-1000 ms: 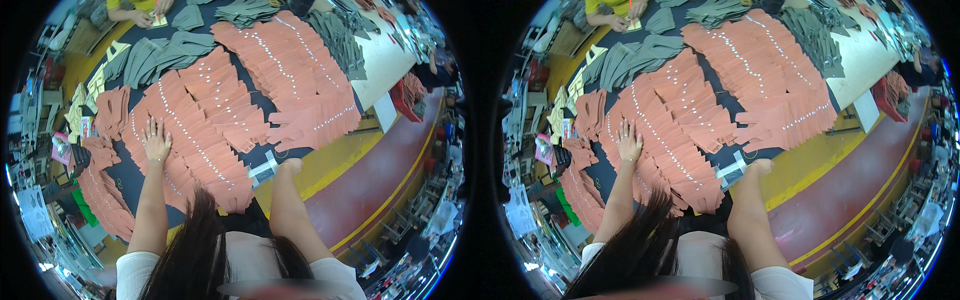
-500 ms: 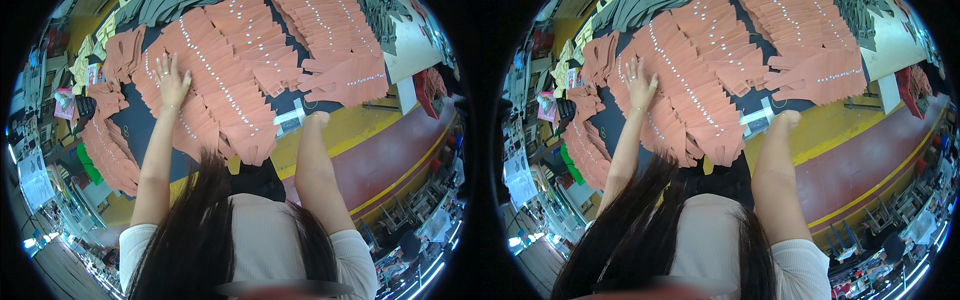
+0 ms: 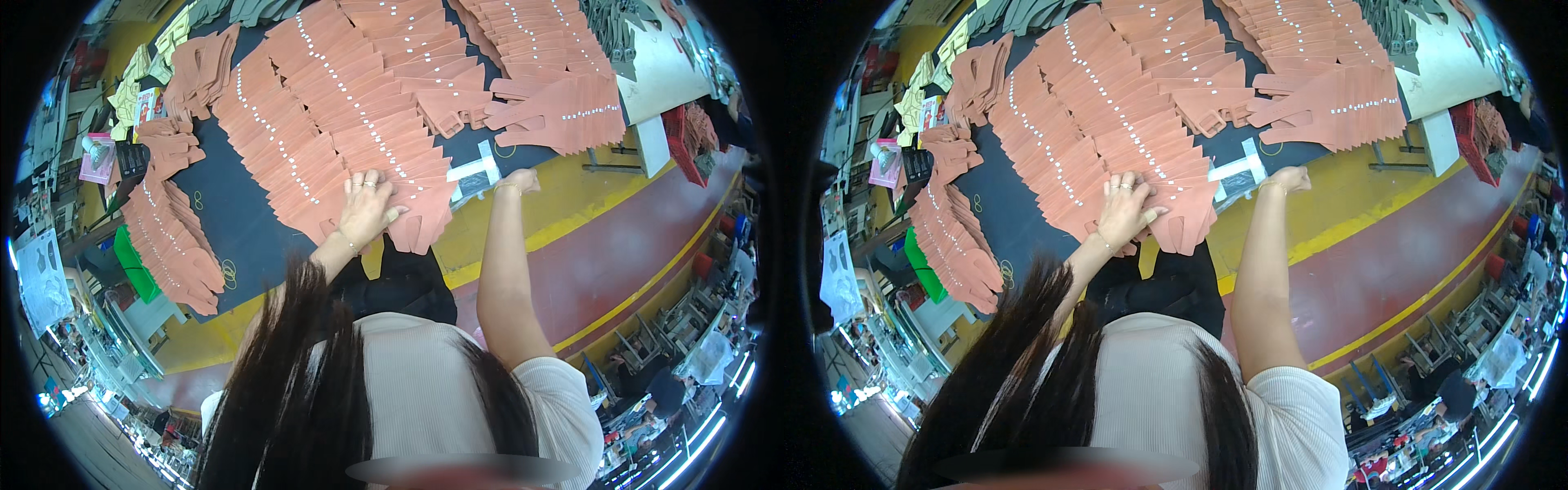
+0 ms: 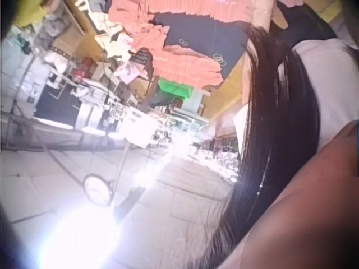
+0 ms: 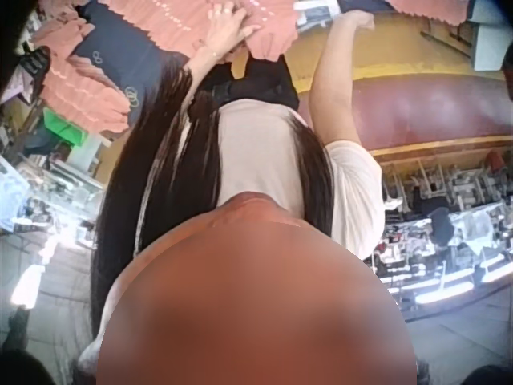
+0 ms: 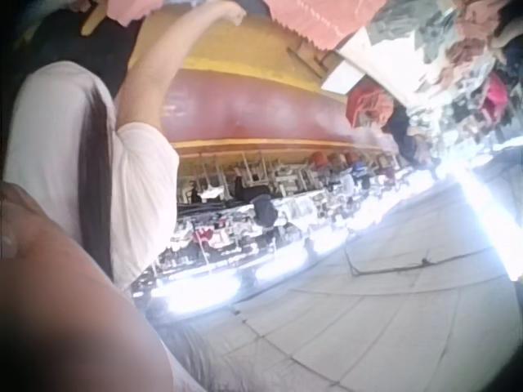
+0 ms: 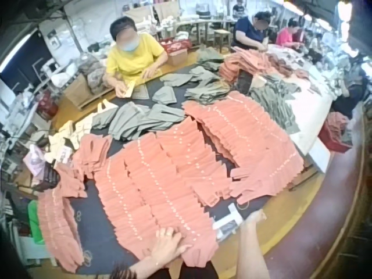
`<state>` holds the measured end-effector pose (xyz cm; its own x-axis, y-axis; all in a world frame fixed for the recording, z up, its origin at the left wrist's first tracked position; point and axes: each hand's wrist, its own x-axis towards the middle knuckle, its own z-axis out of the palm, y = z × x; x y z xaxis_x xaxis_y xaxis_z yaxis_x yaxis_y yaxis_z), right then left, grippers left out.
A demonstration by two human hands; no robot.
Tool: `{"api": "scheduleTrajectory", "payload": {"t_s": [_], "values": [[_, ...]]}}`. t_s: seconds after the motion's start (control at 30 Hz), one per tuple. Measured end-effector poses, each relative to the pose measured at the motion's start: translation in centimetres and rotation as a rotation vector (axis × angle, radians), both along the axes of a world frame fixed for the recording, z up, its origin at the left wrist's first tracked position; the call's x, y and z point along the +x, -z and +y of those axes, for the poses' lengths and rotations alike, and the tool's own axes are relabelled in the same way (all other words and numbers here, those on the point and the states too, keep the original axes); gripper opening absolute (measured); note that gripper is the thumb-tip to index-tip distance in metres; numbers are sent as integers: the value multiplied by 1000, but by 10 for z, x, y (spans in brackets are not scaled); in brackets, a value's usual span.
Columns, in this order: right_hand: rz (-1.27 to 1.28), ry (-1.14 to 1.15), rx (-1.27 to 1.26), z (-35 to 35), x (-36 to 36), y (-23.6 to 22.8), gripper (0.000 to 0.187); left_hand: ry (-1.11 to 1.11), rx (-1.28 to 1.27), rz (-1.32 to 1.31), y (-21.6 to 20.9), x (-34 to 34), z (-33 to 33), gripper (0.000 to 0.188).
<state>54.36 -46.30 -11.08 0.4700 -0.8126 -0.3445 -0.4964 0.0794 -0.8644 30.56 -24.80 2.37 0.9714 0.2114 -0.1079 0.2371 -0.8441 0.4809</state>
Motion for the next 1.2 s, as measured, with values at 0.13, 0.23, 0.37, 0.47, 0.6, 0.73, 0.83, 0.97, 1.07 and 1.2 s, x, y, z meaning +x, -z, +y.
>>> {"api": "scheduleTrajectory", "payload": {"t_s": [0.13,0.23,0.37,0.47,0.6,0.73,0.83,0.97,1.07,1.2], "values": [[-125,-570,-390,-16,-46,-41,18,9,3,57,2,-3,2,28],[-229,-1218,-361,-15,-73,-85,16,-11,-1,32,5,-3,2,22],[-454,-1718,-628,11,-102,-113,17,-50,-3,2,9,-4,-1,18],[-463,-1877,-718,27,-110,-118,17,-68,0,-13,10,-3,-1,19],[-394,-1934,-801,37,-108,-119,16,-81,16,-33,10,0,1,18],[-331,-1956,-825,41,-107,-121,17,-86,20,-60,8,4,2,18],[-307,-1946,-831,43,-107,-122,17,-80,20,-44,7,5,2,19],[-189,-1959,-851,45,-107,-121,16,-89,25,-42,6,8,1,19],[-178,-1953,-801,46,-106,-117,14,-99,26,-45,7,9,0,19],[-162,-1967,-763,46,-104,-115,14,-116,8,-56,10,8,0,20]]}}
